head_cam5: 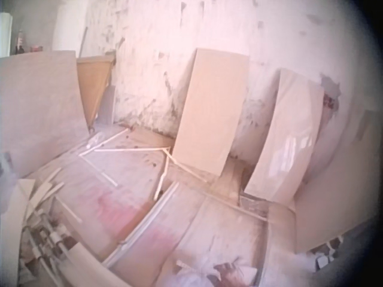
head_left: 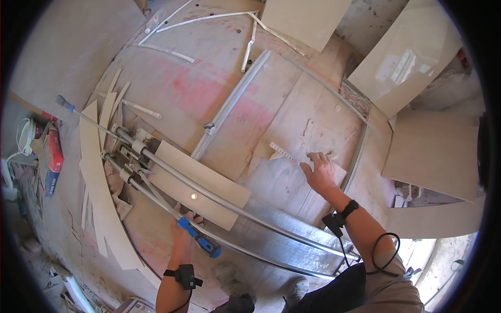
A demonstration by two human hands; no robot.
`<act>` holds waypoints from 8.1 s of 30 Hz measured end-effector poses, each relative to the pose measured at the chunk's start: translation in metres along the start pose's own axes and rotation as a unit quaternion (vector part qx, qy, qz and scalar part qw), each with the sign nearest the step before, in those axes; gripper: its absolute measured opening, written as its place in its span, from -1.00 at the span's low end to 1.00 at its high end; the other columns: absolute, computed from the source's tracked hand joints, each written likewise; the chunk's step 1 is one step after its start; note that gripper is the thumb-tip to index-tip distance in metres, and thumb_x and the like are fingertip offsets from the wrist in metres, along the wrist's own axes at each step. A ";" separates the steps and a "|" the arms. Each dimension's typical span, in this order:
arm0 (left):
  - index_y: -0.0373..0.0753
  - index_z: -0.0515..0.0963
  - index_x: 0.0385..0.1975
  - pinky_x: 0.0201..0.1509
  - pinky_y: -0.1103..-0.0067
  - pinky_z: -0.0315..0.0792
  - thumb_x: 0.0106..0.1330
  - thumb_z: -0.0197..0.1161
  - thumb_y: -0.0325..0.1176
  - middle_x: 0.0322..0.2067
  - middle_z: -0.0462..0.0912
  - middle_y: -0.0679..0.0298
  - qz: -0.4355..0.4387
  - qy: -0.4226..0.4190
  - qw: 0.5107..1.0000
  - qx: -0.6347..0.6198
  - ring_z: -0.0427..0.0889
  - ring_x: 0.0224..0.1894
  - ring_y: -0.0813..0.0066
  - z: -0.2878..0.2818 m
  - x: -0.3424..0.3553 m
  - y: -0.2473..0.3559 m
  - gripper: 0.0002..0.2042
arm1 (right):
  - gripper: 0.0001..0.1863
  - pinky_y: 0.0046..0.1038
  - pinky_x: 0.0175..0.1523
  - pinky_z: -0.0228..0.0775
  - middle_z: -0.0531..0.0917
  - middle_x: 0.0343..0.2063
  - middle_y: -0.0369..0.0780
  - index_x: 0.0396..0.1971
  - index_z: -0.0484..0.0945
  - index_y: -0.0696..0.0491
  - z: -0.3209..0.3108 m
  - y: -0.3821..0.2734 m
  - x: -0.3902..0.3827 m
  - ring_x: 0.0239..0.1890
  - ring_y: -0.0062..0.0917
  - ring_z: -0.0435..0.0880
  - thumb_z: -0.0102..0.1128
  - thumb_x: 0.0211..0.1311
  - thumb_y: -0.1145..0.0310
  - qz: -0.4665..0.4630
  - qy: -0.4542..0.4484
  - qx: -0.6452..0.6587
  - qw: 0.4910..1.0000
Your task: Measure and cut tiles to fit around wall fixtures and windows during renovation.
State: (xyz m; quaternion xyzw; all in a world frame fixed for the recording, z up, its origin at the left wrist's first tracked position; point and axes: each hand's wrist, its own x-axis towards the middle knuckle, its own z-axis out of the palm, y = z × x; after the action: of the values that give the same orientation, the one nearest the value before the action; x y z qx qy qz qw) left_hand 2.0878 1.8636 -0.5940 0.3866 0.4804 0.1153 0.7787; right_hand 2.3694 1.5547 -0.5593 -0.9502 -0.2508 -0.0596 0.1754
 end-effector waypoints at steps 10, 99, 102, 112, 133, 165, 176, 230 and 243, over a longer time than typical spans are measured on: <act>-0.48 0.23 0.16 -0.32 0.65 0.40 0.18 0.25 -0.47 -0.37 0.53 0.19 0.146 0.073 0.979 0.120 0.50 -0.39 0.55 -0.013 0.020 -0.018 -0.45 | -0.76 -0.24 -0.13 0.43 0.63 -0.33 -0.05 -0.19 0.58 -0.03 0.008 0.033 -0.025 -0.24 -0.13 0.59 0.06 0.23 0.21 0.089 -0.249 0.158 0.951; -0.30 0.41 0.07 0.20 -0.20 -0.10 -0.05 0.22 0.11 0.20 0.17 -0.21 0.439 -0.093 0.558 0.698 0.01 0.28 -0.32 0.041 -0.020 -0.027 -0.28 | -0.81 -0.01 0.14 0.08 0.65 -0.48 -0.31 -0.55 0.64 -0.17 0.057 -0.086 0.047 -0.23 -0.40 0.63 0.06 -0.01 0.45 -0.278 -0.438 -0.149 0.842; -0.29 0.41 0.06 0.19 -0.20 -0.07 -0.05 0.23 0.09 0.19 0.17 -0.21 0.459 -0.091 0.558 0.685 0.01 0.27 -0.35 0.035 -0.017 -0.031 -0.29 | -0.81 -0.07 0.09 0.12 0.65 -0.47 -0.35 -0.46 0.65 -0.24 0.055 -0.089 0.049 -0.22 -0.44 0.62 0.10 0.02 0.40 -0.277 -0.441 -0.166 0.837; -0.30 0.42 0.06 0.18 -0.19 -0.04 -0.04 0.22 0.08 0.18 0.17 -0.24 0.470 -0.096 0.548 0.685 0.03 0.25 -0.37 0.035 -0.016 -0.030 -0.29 | -0.81 -0.17 -0.01 0.17 0.64 -0.50 -0.40 -0.40 0.66 -0.31 0.055 -0.087 0.048 -0.26 -0.49 0.60 0.15 0.04 0.35 -0.287 -0.434 -0.188 0.833; -0.30 0.42 0.06 0.21 -0.20 -0.15 -0.05 0.22 0.12 0.18 0.17 -0.25 0.451 -0.110 0.564 0.683 -0.04 0.28 -0.36 0.029 -0.013 -0.033 -0.28 | -0.87 -0.08 0.06 0.14 0.62 -0.51 -0.36 -0.51 0.63 -0.22 0.046 -0.087 0.050 -0.26 -0.45 0.61 0.12 0.04 0.36 -0.277 -0.450 -0.167 0.832; -0.28 0.42 0.06 0.21 -0.18 -0.07 -0.07 0.24 0.13 0.18 0.17 -0.21 0.467 -0.095 0.540 0.694 0.01 0.26 -0.37 0.032 -0.016 -0.030 -0.27 | -0.85 -0.07 0.11 0.12 0.65 -0.45 -0.37 -0.39 0.66 -0.26 0.047 -0.084 0.051 -0.20 -0.45 0.61 0.15 0.07 0.32 -0.282 -0.454 -0.145 0.833; -0.21 0.43 0.06 0.19 -0.21 -0.05 -0.06 0.26 0.12 0.19 0.20 -0.17 0.480 -0.091 0.552 0.675 0.01 0.26 -0.37 0.028 -0.012 -0.033 -0.30 | -0.78 -0.06 0.11 0.13 0.65 -0.43 -0.35 -0.39 0.66 -0.27 0.051 -0.087 0.053 -0.17 -0.42 0.60 0.08 0.06 0.38 -0.290 -0.447 -0.143 0.834; -0.45 0.51 -0.14 -0.31 0.52 0.50 0.22 0.17 -0.27 -0.42 0.64 0.03 0.126 0.346 0.887 0.277 0.65 -0.40 0.34 -0.220 -0.286 -0.093 -0.65 | -0.73 0.05 -0.22 0.32 0.54 -0.47 0.21 -0.16 0.30 0.19 -0.092 -0.225 -0.066 -0.36 0.14 0.52 -0.10 0.14 0.40 -0.200 -0.364 0.159 0.896; -0.27 0.55 -0.38 -0.43 0.40 0.44 0.24 0.00 -0.15 -0.53 0.59 0.13 -0.126 0.344 0.863 0.348 0.58 -0.53 0.28 -0.238 -0.477 -0.275 -0.69 | -0.48 -0.03 -0.30 0.33 0.56 -0.46 0.14 0.20 0.14 0.03 -0.150 -0.108 -0.177 -0.40 0.07 0.54 -0.05 0.25 0.33 -0.137 -0.431 0.105 0.885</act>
State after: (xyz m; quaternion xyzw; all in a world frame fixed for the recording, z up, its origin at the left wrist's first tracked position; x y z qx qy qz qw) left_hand 1.5913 1.5325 -0.5324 0.5045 0.7710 -0.0331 0.3871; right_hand 2.1581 1.5072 -0.4221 -0.8142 -0.4344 0.3594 0.1388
